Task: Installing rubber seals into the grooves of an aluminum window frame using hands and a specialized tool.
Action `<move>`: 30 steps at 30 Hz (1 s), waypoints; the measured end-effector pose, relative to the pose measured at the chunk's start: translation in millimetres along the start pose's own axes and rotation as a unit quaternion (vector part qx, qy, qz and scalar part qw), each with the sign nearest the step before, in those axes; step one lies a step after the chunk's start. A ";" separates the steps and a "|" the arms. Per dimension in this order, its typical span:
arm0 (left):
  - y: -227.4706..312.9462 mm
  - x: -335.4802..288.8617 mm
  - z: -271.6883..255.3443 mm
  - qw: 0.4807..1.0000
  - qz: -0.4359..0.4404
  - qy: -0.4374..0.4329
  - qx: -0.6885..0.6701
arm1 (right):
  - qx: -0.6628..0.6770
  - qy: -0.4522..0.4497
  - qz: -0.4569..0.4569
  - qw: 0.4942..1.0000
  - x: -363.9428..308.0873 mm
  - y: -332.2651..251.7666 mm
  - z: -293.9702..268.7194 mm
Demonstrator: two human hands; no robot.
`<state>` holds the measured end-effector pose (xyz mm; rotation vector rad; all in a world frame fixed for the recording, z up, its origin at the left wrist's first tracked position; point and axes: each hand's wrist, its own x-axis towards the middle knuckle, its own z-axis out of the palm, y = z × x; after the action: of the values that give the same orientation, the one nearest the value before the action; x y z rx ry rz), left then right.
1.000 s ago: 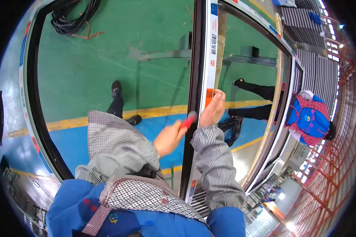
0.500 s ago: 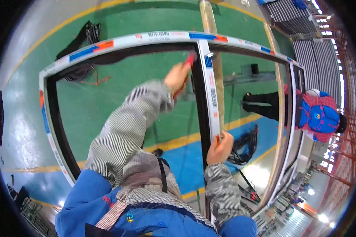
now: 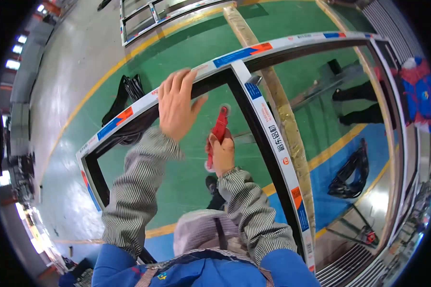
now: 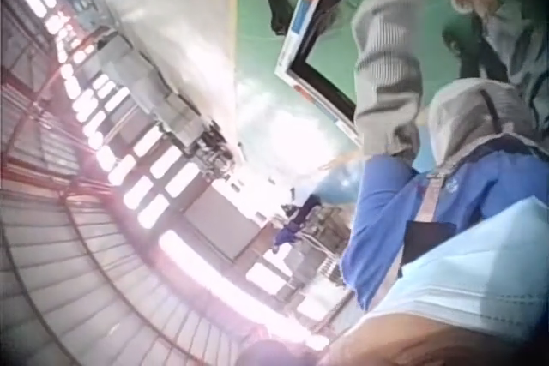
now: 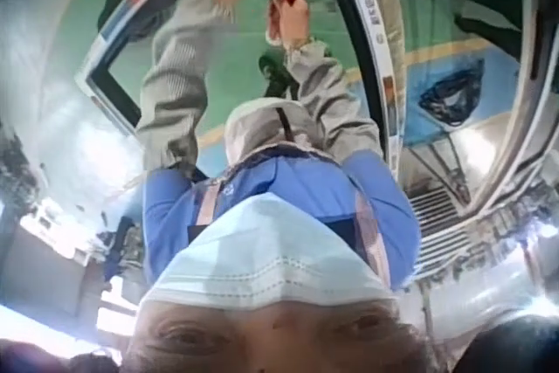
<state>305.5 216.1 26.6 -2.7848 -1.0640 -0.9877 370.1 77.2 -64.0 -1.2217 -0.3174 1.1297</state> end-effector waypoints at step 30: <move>-77.2 -15.9 -23.6 0.968 0.012 -0.203 0.144 | -0.053 0.037 -0.093 0.994 15.4 60.0 131.8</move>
<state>236.8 261.0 20.3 -2.7988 -1.0977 -0.2286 251.0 160.5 -71.1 -1.2952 -0.4304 0.9141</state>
